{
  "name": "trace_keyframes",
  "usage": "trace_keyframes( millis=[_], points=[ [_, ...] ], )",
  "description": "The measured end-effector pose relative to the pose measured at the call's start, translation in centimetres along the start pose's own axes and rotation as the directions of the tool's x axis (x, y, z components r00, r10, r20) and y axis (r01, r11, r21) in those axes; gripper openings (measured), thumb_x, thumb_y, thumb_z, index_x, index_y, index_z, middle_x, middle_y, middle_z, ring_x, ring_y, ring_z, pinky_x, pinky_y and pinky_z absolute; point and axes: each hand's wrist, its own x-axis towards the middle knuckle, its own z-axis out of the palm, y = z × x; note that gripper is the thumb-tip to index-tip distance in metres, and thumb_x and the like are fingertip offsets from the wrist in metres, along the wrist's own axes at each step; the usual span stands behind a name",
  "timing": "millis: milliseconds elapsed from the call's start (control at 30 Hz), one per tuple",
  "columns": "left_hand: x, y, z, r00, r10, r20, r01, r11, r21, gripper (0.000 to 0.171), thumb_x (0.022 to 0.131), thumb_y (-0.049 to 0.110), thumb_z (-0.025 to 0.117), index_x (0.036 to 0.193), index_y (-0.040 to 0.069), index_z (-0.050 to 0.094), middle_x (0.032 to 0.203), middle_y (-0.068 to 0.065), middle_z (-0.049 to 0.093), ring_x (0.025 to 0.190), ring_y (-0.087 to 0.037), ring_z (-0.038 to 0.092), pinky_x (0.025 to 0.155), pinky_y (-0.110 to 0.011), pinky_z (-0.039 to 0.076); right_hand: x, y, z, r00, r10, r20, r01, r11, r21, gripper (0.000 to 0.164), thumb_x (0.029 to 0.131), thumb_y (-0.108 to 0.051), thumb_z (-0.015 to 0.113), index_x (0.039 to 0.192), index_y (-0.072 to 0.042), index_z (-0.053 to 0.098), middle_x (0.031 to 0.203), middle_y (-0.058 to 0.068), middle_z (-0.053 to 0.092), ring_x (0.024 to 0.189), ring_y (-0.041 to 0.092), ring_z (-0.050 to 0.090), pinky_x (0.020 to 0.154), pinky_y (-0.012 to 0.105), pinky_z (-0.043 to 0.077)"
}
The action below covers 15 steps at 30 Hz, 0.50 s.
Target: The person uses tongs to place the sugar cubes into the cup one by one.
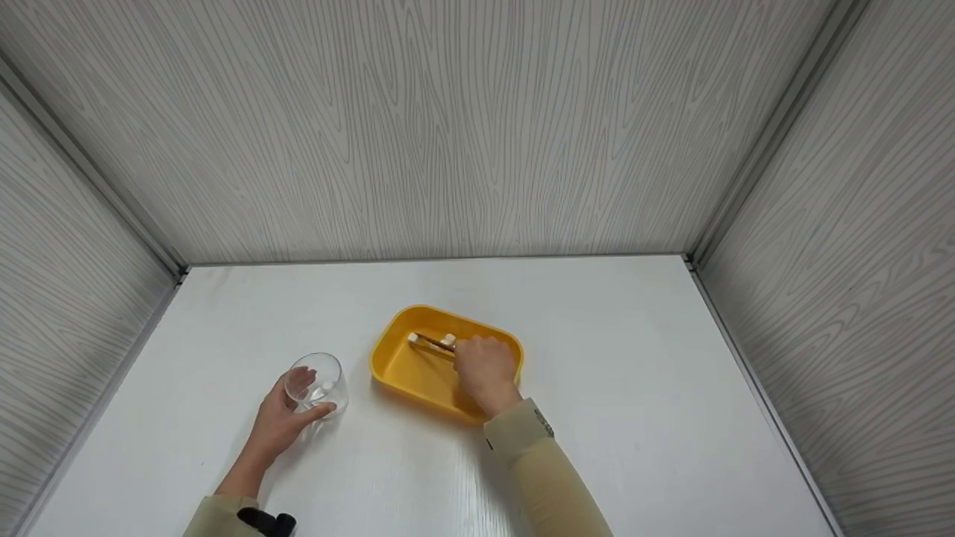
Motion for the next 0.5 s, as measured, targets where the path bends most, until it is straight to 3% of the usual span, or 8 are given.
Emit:
trace_keyframes(
  millis=[300,500],
  points=[
    [0.07,0.22,-0.16,1.0,0.007,0.008,-0.007,1.0,0.011,0.095,0.072,0.031,0.088,0.146,0.0,0.036,0.147,-0.02,0.045,0.14,-0.034,0.036,0.116,-0.044,0.028,-0.51,0.37,0.09,0.999,-0.014,-0.039,0.016,0.999,0.04,0.028,0.08,-0.03,0.083,0.075,-0.004,0.073,0.057,0.004,0.059,0.049,0.022,0.056,0.048,0.04,0.054],
    [0.04,0.26,-0.03,1.0,-0.013,-0.001,0.013,0.999,0.032,0.093,0.073,0.029,0.088,0.146,0.001,0.037,0.147,-0.018,0.045,0.14,-0.033,0.036,0.116,-0.045,0.029,-0.97,0.54,-0.27,1.0,0.011,0.006,-0.011,0.997,0.081,0.027,0.081,-0.031,0.081,0.083,-0.005,0.074,0.064,0.005,0.064,0.053,0.021,0.059,0.05,0.039,0.054]
  ],
)
